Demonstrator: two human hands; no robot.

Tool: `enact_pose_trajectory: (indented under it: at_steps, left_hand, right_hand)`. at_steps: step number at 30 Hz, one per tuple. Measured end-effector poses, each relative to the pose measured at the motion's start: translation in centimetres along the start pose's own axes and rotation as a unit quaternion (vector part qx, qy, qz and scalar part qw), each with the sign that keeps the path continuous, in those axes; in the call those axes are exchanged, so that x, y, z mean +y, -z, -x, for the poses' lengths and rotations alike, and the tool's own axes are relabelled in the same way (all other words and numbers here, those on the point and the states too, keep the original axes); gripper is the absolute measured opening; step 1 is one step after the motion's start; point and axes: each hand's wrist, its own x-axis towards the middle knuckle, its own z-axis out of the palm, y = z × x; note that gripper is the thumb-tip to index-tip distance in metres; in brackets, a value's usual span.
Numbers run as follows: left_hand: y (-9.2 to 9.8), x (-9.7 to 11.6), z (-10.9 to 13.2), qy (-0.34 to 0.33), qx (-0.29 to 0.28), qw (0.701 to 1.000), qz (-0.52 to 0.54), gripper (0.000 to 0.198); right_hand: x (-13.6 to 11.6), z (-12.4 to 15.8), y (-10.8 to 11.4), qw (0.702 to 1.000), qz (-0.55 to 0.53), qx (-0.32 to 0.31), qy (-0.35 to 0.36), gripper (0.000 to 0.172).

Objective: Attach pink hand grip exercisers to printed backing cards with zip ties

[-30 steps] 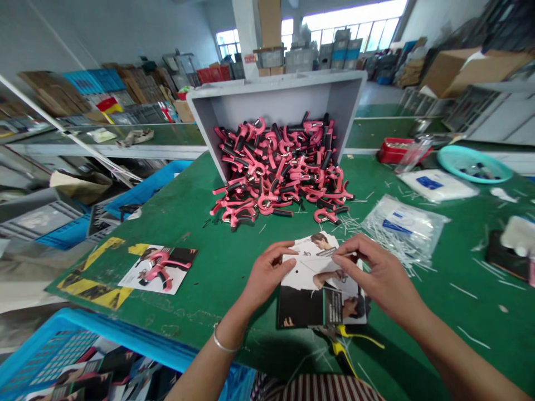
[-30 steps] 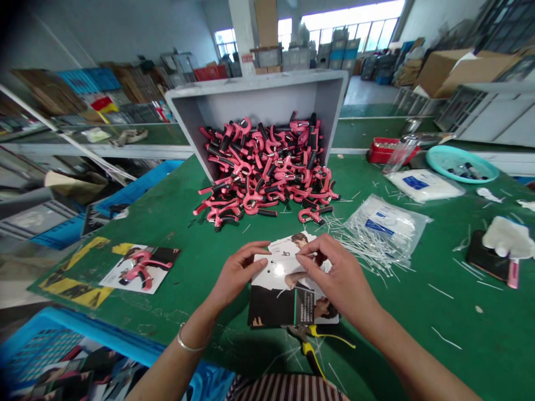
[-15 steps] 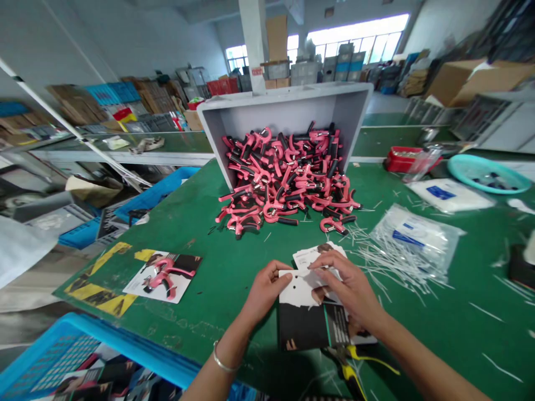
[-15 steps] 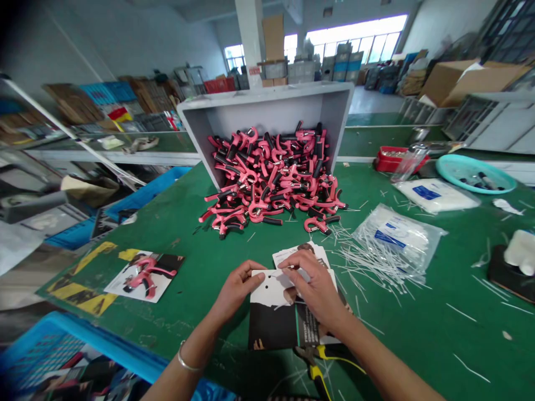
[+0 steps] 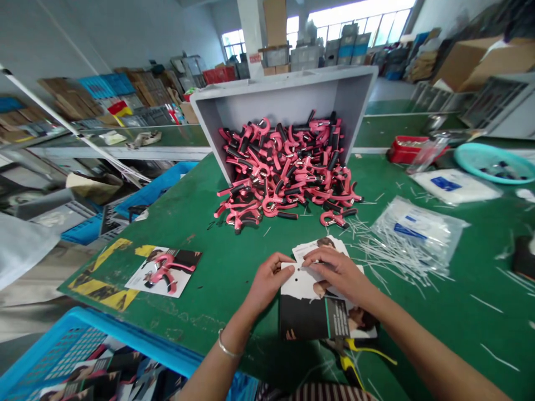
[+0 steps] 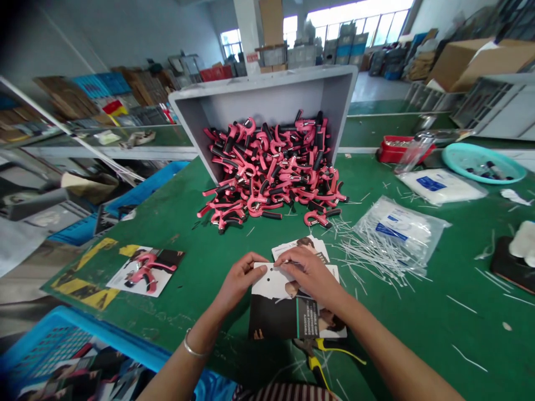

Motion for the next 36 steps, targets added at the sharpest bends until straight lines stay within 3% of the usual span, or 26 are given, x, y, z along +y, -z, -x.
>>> enact_pose_trajectory:
  at_steps: [4,9,15,18,21,24,27,29,31,36]
  left_hand:
    - [-0.3,-1.1,0.3,0.01,0.034,0.999,0.021,0.037]
    - [-0.4,-3.5,1.7,0.046,0.037,0.995,0.076,0.032]
    - [-0.6,-3.3,2.4,0.023,0.027,0.992,0.122,0.026]
    - [-0.2,-3.3,2.7,0.026,0.043,0.995,0.087,0.023]
    - [0.6,-3.3,3.3,0.001,0.059,0.998,-0.032,0.018]
    - [1.6,-2.7,4.4,-0.026,-0.001,0.99,-0.138,0.018]
    - [2.5,-2.0,5.9,-0.028,-0.107,0.983,-0.148,0.028]
    - [2.9,-1.9,6.6,-0.031,-0.125,0.979,-0.156,0.03]
    - [3.0,-2.0,6.9,-0.056,-0.093,0.977,-0.183,0.027]
    - [1.9,-2.5,5.7,-0.141,0.052,0.958,-0.245,0.017]
  right_hand:
    - [0.2,-0.6,-0.1,0.997,-0.007,-0.075,-0.021,0.023]
    - [1.0,-0.5,-0.1,0.998,-0.017,-0.039,-0.041,0.023]
    - [1.4,-0.6,-0.2,0.994,-0.055,-0.044,-0.078,0.026]
    - [1.4,-0.6,-0.1,0.993,-0.069,-0.03,-0.089,0.027]
    - [1.4,-0.6,-0.1,0.992,-0.078,-0.043,-0.087,0.027]
    - [1.5,-0.6,-0.2,0.99,-0.093,-0.065,-0.089,0.028]
    - [1.8,-0.6,-0.4,0.99,-0.087,-0.056,-0.091,0.029]
    - [1.9,-0.6,-0.5,0.991,-0.088,-0.052,-0.09,0.028]
    - [1.8,-0.6,-0.6,0.99,-0.098,-0.055,-0.088,0.027]
    - [1.2,-0.3,-0.9,0.978,-0.143,-0.074,-0.131,0.027]
